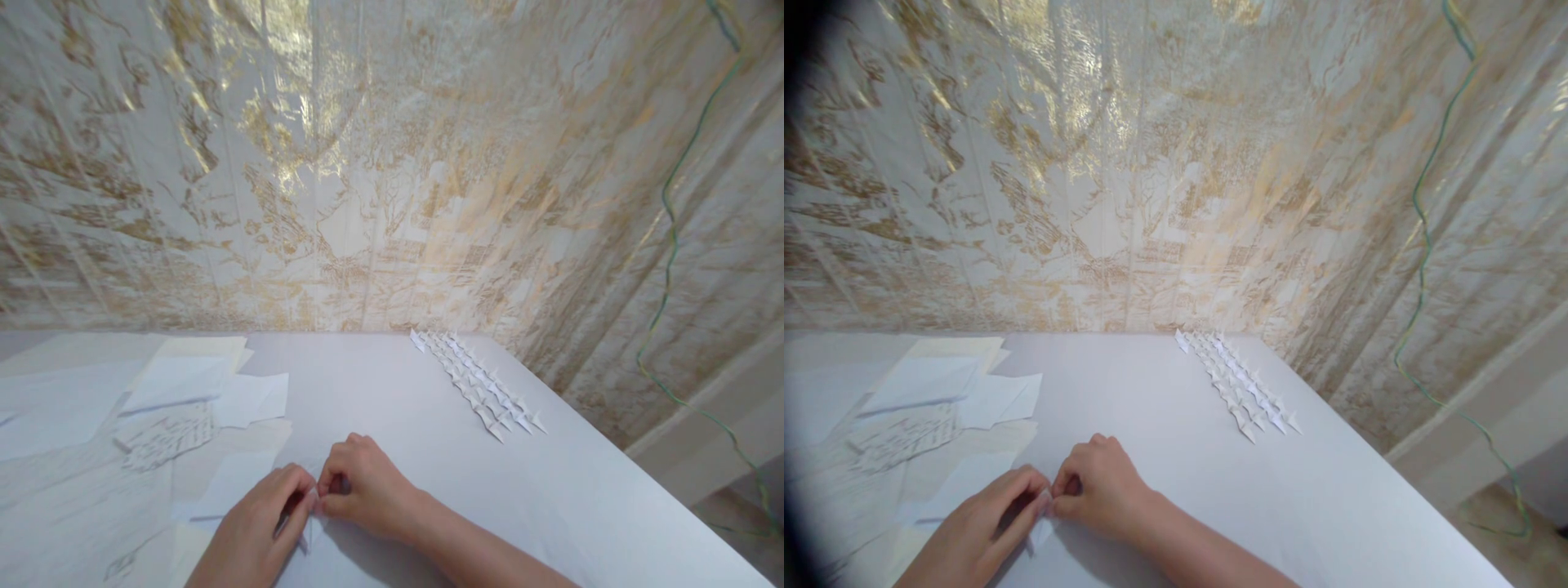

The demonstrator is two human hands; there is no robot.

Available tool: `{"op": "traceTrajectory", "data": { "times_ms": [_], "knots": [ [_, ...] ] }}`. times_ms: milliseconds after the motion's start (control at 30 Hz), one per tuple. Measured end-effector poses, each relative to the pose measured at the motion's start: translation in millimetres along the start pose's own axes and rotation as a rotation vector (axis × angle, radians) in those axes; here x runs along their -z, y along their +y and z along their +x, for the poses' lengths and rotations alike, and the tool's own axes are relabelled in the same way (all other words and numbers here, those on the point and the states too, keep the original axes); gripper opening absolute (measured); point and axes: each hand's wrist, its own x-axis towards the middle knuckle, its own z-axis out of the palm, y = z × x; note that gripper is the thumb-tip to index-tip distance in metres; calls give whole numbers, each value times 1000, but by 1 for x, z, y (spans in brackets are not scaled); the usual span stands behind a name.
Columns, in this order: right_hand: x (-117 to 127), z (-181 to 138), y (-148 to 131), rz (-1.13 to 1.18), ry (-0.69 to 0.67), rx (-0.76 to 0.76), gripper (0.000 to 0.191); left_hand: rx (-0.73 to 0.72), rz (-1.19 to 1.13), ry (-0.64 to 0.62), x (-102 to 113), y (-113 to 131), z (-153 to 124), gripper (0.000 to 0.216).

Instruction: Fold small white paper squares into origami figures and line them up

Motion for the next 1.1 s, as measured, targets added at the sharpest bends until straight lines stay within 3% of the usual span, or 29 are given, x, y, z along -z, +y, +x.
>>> {"op": "traceTrajectory", "data": {
  "times_ms": [100,200,300,400,600,700,900,1100],
  "knots": [
    [-5,-3,-4,46,119,13,22,21,-95,144,-5,-6,0,18],
    [-7,-4,-7,148,282,44,26,188,-390,284,-15,-7,-1,46],
    [-9,-5,-9,184,365,58,26,378,-819,203,-26,-4,-1,62],
    [-12,-6,-10,126,349,38,21,425,-1037,56,-31,-3,-2,60],
    [-15,-6,-8,-203,314,225,21,303,-977,-21,-33,-7,-3,40],
    [-17,-3,-5,-225,303,264,16,289,-901,-42,-32,-8,-3,36],
    [-13,-3,-1,77,283,324,20,409,-1051,-95,-25,-8,2,39],
    [-6,-6,-6,409,245,196,25,449,-1074,-53,-22,-2,3,44]
  ]
}}
